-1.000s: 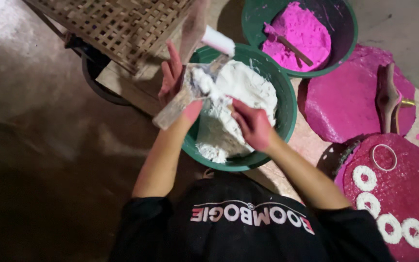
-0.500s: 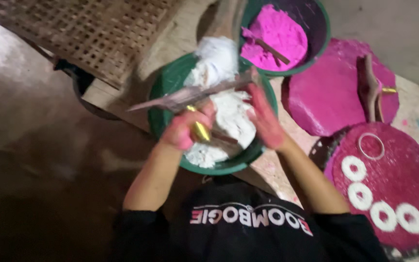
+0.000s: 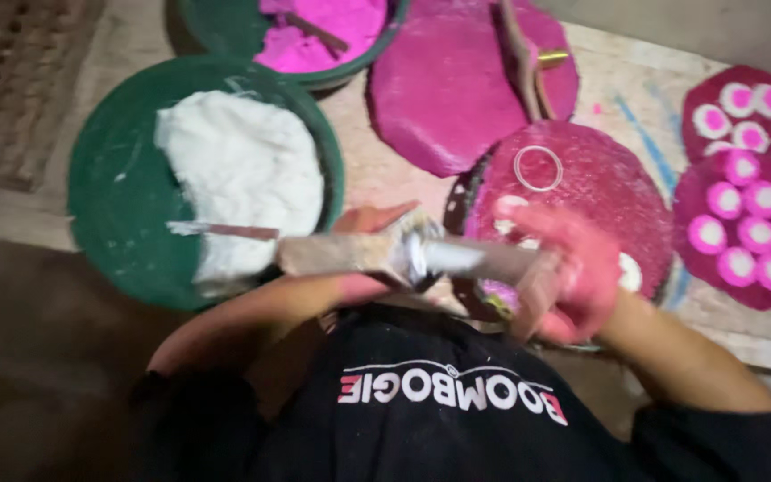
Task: The person uses a wooden mold to scoop white and pink dough, then presses the mold onto a pink dough base to form ring-shaped decorations. They repeat this process to create multiple decorations on the base.
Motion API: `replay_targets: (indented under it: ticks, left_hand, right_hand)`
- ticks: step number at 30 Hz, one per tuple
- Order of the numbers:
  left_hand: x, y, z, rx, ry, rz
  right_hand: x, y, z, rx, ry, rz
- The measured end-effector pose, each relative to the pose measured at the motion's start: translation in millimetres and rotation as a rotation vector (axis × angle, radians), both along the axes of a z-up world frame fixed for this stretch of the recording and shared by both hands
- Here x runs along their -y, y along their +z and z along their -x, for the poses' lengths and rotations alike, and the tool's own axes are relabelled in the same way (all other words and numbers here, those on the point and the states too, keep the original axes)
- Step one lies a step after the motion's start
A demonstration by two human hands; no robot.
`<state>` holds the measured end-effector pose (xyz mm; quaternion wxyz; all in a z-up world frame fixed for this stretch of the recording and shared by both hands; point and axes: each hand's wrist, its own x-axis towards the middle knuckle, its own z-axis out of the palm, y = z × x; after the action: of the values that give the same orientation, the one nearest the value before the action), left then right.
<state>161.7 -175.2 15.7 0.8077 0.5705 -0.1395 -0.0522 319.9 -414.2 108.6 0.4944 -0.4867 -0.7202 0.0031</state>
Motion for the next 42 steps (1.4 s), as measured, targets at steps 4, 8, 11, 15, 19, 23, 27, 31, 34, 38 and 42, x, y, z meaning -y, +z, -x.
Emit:
replay_targets:
  ticks: [4,8,11,15,19,23,27,31,34,38,42]
  left_hand:
    - [66,4,-20,-0.006,-0.126,-0.009]
    - [126,5,-47,0.008,-0.241,-0.011]
    - [149,7,-84,0.037,-0.280,-0.037]
    - [157,-2,-144,0.060,-0.341,-0.068]
    - [139,-17,-184,0.049,-0.433,-0.074]
    - [107,-63,-241,0.029,-0.429,-0.064]
    - [75,-159,-293,-0.251,-0.080,-0.137]
    - [82,-249,-301,-0.563,0.332,-0.057]
    - [92,-268,-266,-0.547,0.427,0.016]
    - [111,-253,-168,-0.532,0.535,0.027]
    - [150,-232,-100,-0.607,0.583,0.103]
  right_hand:
    - [60,-17,7,0.125,-0.136,-0.084]
    - [111,-33,1,0.062,-0.186,0.071]
    - [132,-33,-16,0.000,-0.294,0.105]
    - [176,-36,-53,-0.344,-0.263,0.293]
    - [224,-80,-78,-1.058,0.267,1.033]
    - [269,-134,-41,-1.155,-0.131,0.767]
    - [286,-148,-19,-0.930,-0.572,0.608]
    - [278,-144,-11,-1.191,-0.603,0.367]
    - [271,-144,-2,-1.202,-0.607,0.245]
    - [259,-150,0,-1.208,-0.617,0.232]
    - [246,-152,2,-1.264,-0.579,0.244]
